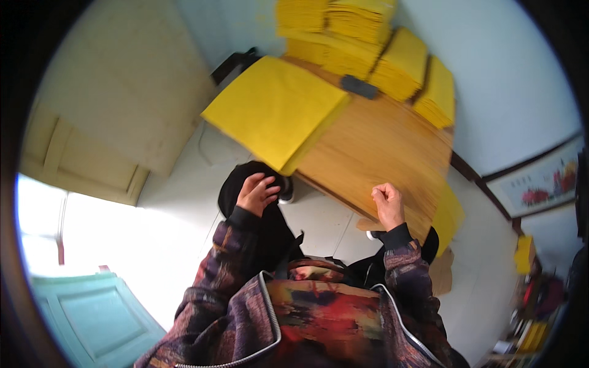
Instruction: The person repeatedly folds yellow paper sheets on a wooden table, aligning edges and creasing folds by hand. The folded sheets are stacked into neat piles on the table.
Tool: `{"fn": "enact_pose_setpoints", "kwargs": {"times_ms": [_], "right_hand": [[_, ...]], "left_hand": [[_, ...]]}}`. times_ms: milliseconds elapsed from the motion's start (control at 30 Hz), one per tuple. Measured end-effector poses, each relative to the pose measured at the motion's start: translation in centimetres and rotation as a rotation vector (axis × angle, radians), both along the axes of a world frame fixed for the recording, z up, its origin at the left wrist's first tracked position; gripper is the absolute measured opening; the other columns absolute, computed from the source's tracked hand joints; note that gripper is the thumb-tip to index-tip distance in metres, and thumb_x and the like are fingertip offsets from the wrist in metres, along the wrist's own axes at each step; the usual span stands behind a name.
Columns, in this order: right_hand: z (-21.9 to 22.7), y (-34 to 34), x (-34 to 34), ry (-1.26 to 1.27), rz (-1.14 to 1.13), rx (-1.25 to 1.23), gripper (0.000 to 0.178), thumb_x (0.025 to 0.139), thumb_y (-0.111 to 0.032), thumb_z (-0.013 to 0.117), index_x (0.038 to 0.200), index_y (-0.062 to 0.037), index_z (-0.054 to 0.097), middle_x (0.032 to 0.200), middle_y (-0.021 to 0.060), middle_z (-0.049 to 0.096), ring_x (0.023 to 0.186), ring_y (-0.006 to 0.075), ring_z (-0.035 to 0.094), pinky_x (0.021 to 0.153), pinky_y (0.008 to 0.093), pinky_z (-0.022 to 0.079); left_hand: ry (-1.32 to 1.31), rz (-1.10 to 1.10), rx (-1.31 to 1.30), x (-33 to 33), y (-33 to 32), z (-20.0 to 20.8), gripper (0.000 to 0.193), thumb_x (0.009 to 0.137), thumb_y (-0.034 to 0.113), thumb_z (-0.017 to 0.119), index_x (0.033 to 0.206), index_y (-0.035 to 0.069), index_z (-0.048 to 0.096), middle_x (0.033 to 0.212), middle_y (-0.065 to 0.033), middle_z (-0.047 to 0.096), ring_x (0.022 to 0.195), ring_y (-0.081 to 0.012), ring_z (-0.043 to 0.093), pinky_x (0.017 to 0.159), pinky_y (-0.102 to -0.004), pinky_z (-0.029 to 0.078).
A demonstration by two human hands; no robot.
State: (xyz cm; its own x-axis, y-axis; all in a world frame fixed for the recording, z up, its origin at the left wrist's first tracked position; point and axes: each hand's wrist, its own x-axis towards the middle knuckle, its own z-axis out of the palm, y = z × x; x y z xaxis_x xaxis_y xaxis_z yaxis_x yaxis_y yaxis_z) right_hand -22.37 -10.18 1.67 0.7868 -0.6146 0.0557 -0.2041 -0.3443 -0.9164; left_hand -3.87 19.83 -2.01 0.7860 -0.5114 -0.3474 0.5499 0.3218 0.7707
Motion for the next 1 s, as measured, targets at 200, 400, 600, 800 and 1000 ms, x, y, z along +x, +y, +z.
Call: {"fn": "enact_pose_setpoints", "kwargs": {"times_ms": [200,400,600,800,1000], "right_hand": [[3.0,5.4,7.5,-0.049,0.405,-0.467,0.011,0.078,-0.008,0.067,0.087,-0.0051,0.061,0.094,0.0096,0.061,0.09,0.033,0.055,0.08,0.0401,0.046],[4.5,5.0,17.2,-0.064,0.625,-1.011,0.039,0.079,-0.008,0.068,0.117,-0.0096,0.058,0.126,0.0103,0.051,0.118,0.0309,0.047,0.096,0.0406,0.041],[3.9,3.4,20.4,-0.011,0.879,-1.032,0.035,0.079,-0.01,0.069,0.113,-0.0084,0.06,0.122,0.0086,0.055,0.116,0.0284,0.051,0.094,0.0397,0.043],[4.5,3.3,21.3,-0.112,0.907,-0.977,0.014,0.079,-0.005,0.067,0.092,-0.0046,0.062,0.104,0.0079,0.062,0.099,0.0282,0.059,0.084,0.0377,0.049],[5.4,3.7,21.8,-0.042,0.899,-0.794,0.009,0.078,-0.003,0.066,0.084,-0.0036,0.06,0.099,0.0071,0.061,0.094,0.0288,0.057,0.082,0.0376,0.048]], "left_hand": [[-0.728,0.147,0.38,3.0,0.2,1.0,0.041,0.087,-0.001,0.053,0.126,0.008,0.043,0.109,-0.0125,0.059,0.097,-0.0238,0.062,0.079,-0.0328,0.05],[-0.947,0.177,0.808,5.1,-1.5,1.8,0.068,0.079,-0.006,0.051,0.14,0.022,0.039,0.112,-0.0147,0.059,0.103,-0.0322,0.06,0.088,-0.0382,0.049],[-0.841,-0.048,0.612,7.3,-1.3,2.0,0.074,0.077,-0.007,0.045,0.144,0.023,0.034,0.114,-0.0159,0.06,0.104,-0.0308,0.061,0.089,-0.0377,0.049],[-0.709,-0.11,0.302,8.4,-1.6,2.1,0.07,0.076,-0.011,0.038,0.142,0.014,0.038,0.123,-0.0175,0.057,0.114,-0.0259,0.056,0.098,-0.0329,0.043],[-0.458,-0.194,0.169,9.3,-1.3,2.2,0.07,0.072,-0.016,0.033,0.138,0.006,0.041,0.133,-0.0149,0.05,0.128,-0.0235,0.043,0.108,-0.0307,0.031]]}}
